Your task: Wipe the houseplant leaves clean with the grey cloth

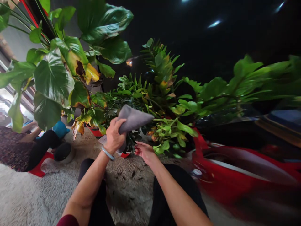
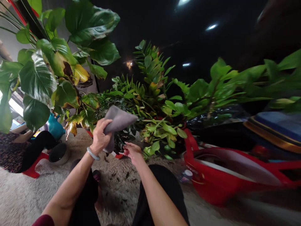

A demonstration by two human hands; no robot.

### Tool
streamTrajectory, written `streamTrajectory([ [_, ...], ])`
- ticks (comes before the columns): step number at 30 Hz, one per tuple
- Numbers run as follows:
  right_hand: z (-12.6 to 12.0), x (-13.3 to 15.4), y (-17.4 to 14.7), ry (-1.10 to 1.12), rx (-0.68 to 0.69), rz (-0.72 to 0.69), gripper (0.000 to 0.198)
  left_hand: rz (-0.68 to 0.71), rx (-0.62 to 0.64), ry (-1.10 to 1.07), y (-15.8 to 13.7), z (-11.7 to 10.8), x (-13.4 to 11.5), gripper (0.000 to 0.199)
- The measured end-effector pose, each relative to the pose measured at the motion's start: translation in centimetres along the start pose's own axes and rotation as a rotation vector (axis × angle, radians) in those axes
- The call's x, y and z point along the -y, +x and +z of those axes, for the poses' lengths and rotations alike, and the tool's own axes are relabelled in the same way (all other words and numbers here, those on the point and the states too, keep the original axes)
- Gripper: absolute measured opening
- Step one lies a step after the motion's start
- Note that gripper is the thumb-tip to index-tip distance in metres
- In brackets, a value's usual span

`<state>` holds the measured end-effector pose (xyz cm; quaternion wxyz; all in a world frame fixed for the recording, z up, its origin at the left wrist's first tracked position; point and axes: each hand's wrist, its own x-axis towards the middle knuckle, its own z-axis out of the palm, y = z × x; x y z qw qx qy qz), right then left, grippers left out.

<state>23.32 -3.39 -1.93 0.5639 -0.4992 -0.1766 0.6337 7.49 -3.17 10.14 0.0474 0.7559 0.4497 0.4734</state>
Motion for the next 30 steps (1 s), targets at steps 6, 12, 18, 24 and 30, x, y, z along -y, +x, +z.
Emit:
streamTrajectory([
  [6, -0.7, -0.1, 0.4, -0.036, -0.029, -0.005, 0.02, -0.225, 0.347, 0.01, -6.5, -0.5, 1.5, 0.054],
  [12, -0.9, 0.4, -0.1, -0.006, 0.002, -0.021, 0.021, 0.01, -0.077, -0.077, -0.6, -2.6, -2.3, 0.05],
  [18, -0.4, 0.2, -0.3, -0.003, -0.022, -0.022, 0.016, -0.032, 0.162, -0.011, -1.3, 0.0, -0.2, 0.056],
  [24, -0.5, 0.5, 0.0, 0.018, -0.034, -0.007, 0.014, -0.071, 0.164, -0.097, -6.5, -3.4, 0.7, 0.048],
  [30, -0.2, 0.5, -0.4, 0.002, -0.019, 0.011, 0.019, -0.123, -0.401, 0.125, 1.8, -8.2, 1.3, 0.043],
])
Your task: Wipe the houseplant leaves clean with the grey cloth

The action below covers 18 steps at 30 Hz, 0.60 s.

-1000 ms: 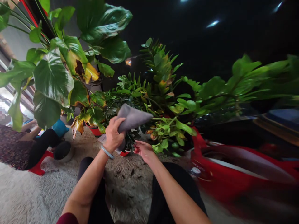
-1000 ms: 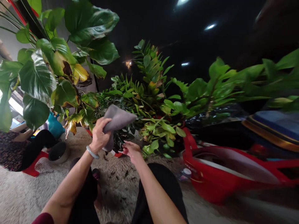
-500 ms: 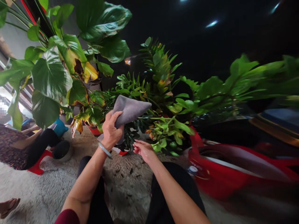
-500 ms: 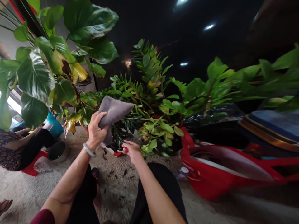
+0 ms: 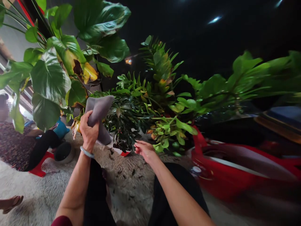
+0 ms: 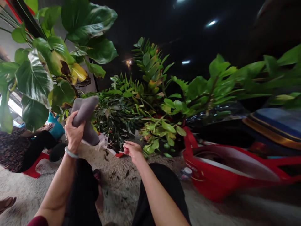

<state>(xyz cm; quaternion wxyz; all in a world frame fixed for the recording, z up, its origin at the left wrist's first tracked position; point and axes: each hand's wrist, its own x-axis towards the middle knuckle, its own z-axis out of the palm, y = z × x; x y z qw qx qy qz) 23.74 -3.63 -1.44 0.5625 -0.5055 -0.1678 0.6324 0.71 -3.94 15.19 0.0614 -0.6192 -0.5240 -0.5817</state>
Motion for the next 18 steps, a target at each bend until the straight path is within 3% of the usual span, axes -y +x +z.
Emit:
streamTrajectory([
  [3, 0.2, 0.1, -0.2, -0.004, 0.004, -0.001, 0.02, -0.117, 0.085, 0.049, -0.7, 1.6, 2.5, 0.047],
  [6, 0.0, 0.3, -0.3, -0.012, -0.003, 0.002, 0.02, -0.274, 0.264, 0.071, -6.8, 2.1, 4.8, 0.047],
  [8, -0.2, 0.5, -0.3, -0.026, -0.013, 0.0, 0.02, -0.323, 0.292, 0.039, -11.3, 1.4, 5.1, 0.043],
  [10, -0.3, 0.6, -0.3, -0.038, -0.006, -0.003, 0.02, -0.315, 0.28, -0.021, -13.7, 0.2, 4.5, 0.043],
  [12, -0.4, 0.6, -0.3, -0.04, 0.01, -0.005, 0.02, -0.271, 0.193, -0.047, -12.9, -1.0, 3.3, 0.041],
  [16, -0.1, 0.4, -0.3, -0.019, 0.025, 0.0, 0.021, -0.14, -0.093, -0.01, -5.1, -1.3, 1.6, 0.039],
  [18, 0.2, 0.2, -0.3, -0.02, 0.011, 0.001, 0.021, -0.109, -0.118, 0.001, -2.1, -0.2, 1.9, 0.041],
])
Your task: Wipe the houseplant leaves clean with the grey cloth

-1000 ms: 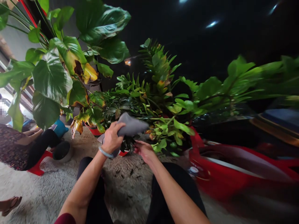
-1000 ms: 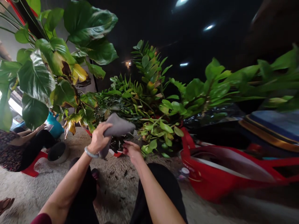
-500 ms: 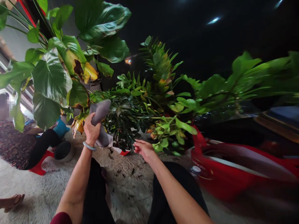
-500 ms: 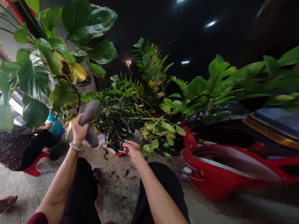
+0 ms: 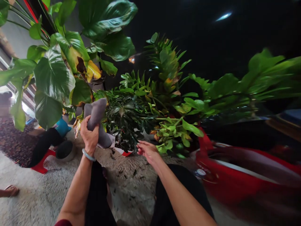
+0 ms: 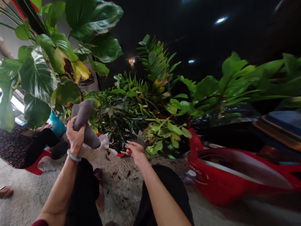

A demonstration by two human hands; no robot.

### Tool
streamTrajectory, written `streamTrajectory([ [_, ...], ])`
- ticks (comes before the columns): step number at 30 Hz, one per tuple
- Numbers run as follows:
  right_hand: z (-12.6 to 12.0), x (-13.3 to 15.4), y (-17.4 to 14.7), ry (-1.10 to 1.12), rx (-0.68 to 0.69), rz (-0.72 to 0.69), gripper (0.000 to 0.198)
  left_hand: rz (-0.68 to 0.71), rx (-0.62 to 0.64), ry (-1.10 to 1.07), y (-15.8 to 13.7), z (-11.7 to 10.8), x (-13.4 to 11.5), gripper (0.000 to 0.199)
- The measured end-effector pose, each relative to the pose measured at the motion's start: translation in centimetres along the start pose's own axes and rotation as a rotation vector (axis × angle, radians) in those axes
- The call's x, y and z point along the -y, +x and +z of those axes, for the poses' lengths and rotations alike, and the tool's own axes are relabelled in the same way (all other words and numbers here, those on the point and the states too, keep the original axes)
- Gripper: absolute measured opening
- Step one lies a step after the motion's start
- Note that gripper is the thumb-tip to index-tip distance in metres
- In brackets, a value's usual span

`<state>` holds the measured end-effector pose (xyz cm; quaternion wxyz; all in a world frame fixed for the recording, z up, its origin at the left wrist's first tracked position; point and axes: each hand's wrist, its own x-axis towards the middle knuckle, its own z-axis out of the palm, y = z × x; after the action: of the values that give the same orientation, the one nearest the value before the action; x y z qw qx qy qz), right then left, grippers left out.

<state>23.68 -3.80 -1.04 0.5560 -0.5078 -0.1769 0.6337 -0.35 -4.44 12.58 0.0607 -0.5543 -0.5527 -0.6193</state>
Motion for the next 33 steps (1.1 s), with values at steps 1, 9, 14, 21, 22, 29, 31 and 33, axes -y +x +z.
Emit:
streamTrajectory([
  [1, 0.1, 0.0, 0.0, -0.002, -0.006, -0.002, 0.021, -0.003, 0.029, 0.002, 0.4, 0.7, 0.4, 0.042],
  [9, -0.2, 0.5, -0.2, -0.028, -0.029, 0.001, 0.019, -0.416, 0.463, -0.033, -12.1, 0.3, 4.3, 0.035],
  [14, -0.4, 0.2, -0.1, 0.003, 0.033, -0.022, 0.022, -0.202, 0.148, -0.102, -7.3, -0.4, -0.9, 0.044],
  [21, -0.4, 0.3, -0.1, 0.008, 0.002, -0.008, 0.021, -0.099, 0.036, -0.077, -0.1, 4.0, 0.8, 0.044],
  [22, -0.5, 0.4, -0.1, 0.007, 0.003, -0.016, 0.02, -0.154, 0.067, -0.058, -1.2, 4.1, 2.1, 0.044],
  [29, -0.8, 0.5, 0.1, -0.01, -0.015, -0.024, 0.019, -0.384, 0.461, -0.163, -11.4, 1.2, 2.1, 0.045],
  [31, -0.6, 0.4, 0.1, -0.006, 0.002, -0.018, 0.021, -0.265, 0.427, -0.24, -10.1, 1.0, -1.0, 0.042],
  [33, -0.4, 0.3, 0.0, 0.001, 0.019, -0.02, 0.022, -0.098, 0.312, -0.27, -7.1, 1.8, -4.0, 0.041],
])
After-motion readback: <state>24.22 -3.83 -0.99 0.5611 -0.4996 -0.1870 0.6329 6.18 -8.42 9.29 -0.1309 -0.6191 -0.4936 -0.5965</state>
